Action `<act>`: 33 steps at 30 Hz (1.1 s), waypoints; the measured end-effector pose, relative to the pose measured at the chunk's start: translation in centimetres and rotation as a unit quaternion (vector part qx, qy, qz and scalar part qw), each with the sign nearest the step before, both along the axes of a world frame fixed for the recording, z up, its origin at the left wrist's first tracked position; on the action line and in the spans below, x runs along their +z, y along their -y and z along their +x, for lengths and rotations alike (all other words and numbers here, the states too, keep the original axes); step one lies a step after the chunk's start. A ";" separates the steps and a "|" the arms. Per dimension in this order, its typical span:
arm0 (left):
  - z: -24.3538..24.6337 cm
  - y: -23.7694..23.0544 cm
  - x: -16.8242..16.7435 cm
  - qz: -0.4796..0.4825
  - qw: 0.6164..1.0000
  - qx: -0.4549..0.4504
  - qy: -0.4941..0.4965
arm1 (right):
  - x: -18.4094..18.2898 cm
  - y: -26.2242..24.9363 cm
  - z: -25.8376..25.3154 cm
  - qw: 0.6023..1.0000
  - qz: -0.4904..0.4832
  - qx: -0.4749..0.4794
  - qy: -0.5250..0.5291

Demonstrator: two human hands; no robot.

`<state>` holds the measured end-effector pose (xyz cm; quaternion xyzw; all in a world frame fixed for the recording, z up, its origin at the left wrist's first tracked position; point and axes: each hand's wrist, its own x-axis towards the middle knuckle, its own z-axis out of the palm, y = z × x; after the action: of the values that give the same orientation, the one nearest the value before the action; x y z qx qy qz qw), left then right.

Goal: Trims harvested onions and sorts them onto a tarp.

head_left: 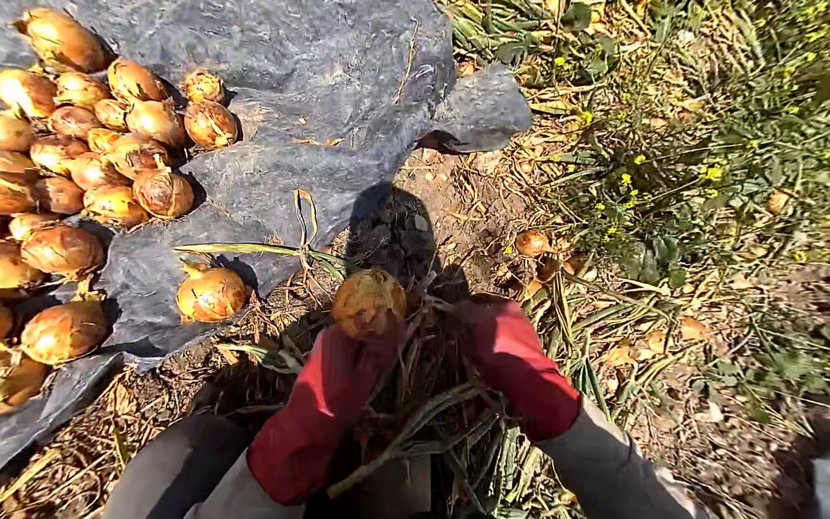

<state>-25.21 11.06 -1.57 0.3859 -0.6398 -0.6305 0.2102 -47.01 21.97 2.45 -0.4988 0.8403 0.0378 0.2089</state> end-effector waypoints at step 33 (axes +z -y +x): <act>-1.2 -3.2 3.0 0.020 0.996 -0.070 0.055 | 3.8 -5.2 2.9 0.932 -0.352 0.051 -0.067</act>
<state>-26.37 14.28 1.41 0.3781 -0.6630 -0.6345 0.1219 -44.09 27.13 6.27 -0.5788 0.7852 -0.2164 -0.0393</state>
